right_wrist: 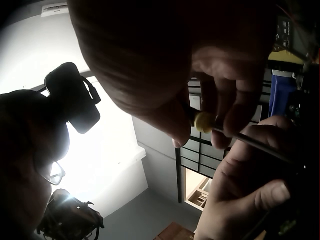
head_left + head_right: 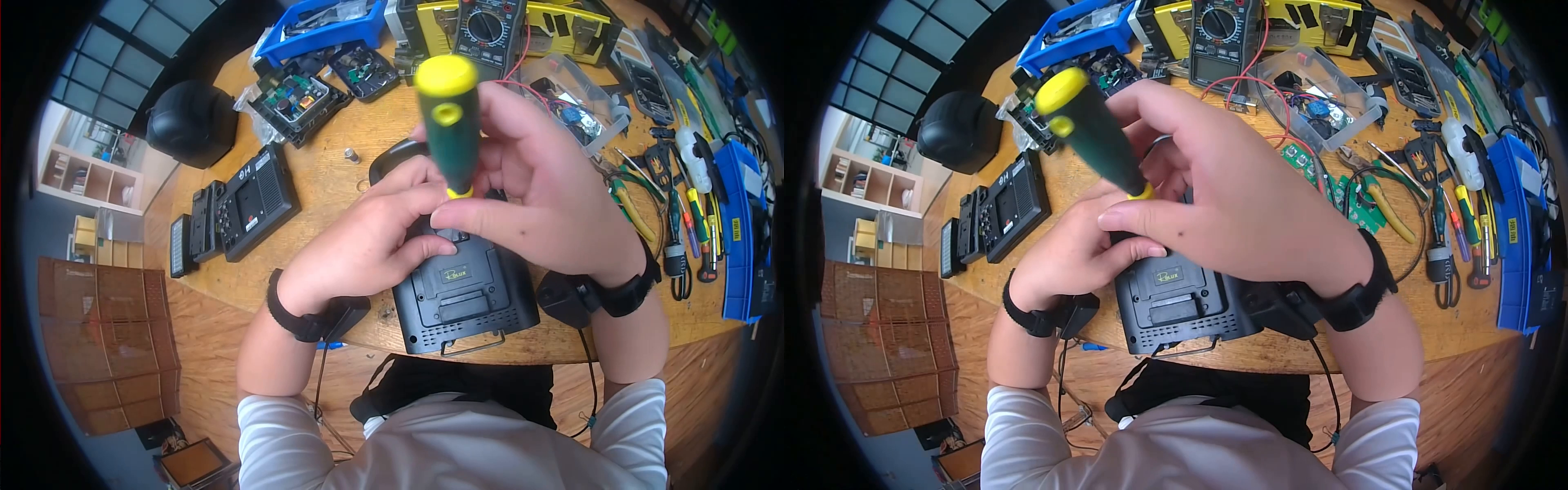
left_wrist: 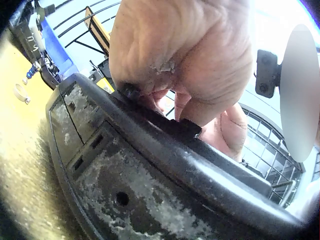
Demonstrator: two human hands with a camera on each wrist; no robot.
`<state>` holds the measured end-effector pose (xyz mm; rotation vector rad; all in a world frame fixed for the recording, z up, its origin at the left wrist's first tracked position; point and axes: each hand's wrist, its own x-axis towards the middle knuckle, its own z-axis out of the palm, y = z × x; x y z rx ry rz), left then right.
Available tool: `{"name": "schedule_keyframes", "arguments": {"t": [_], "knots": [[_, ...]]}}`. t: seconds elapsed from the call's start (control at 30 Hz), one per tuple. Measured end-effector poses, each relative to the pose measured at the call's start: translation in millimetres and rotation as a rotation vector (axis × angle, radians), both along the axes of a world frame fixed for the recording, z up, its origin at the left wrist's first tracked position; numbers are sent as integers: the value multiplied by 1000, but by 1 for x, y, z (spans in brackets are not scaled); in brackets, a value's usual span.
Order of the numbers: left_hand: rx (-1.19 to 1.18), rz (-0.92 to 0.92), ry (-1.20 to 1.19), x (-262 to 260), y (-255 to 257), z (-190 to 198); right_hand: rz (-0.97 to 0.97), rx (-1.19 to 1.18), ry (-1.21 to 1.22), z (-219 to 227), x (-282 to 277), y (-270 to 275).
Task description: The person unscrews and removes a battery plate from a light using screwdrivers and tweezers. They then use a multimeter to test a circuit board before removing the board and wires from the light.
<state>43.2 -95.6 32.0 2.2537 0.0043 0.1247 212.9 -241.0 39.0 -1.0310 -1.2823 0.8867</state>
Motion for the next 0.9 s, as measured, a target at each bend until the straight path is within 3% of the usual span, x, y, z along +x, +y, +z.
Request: {"name": "schedule_keyframes", "arguments": {"t": [0.17,0.23,0.37,0.43,0.57,0.63,0.77,0.83,0.9], "knots": [[15,15,22,0,-2,5,-41,-26,8,1,6,0],[97,-2,-67,-1,-1,-2,72,-112,121,11,7,-3],[109,2,21,0,-3,5,34,-43,145,1,1,0],[32,53,17,-1,-5,5,-64,46,-98,0,-1,1],[10,45,7,-1,-3,4,-36,26,-126,-4,5,4],[54,5,65,-2,0,4,21,-85,140,2,6,1],[130,-10,25,-1,-3,3,74,2,217,1,3,1],[103,43,-101,2,-7,0,-16,26,26,-1,0,2],[97,34,-53,2,-5,3,-65,17,-3,-5,-1,4]]}}
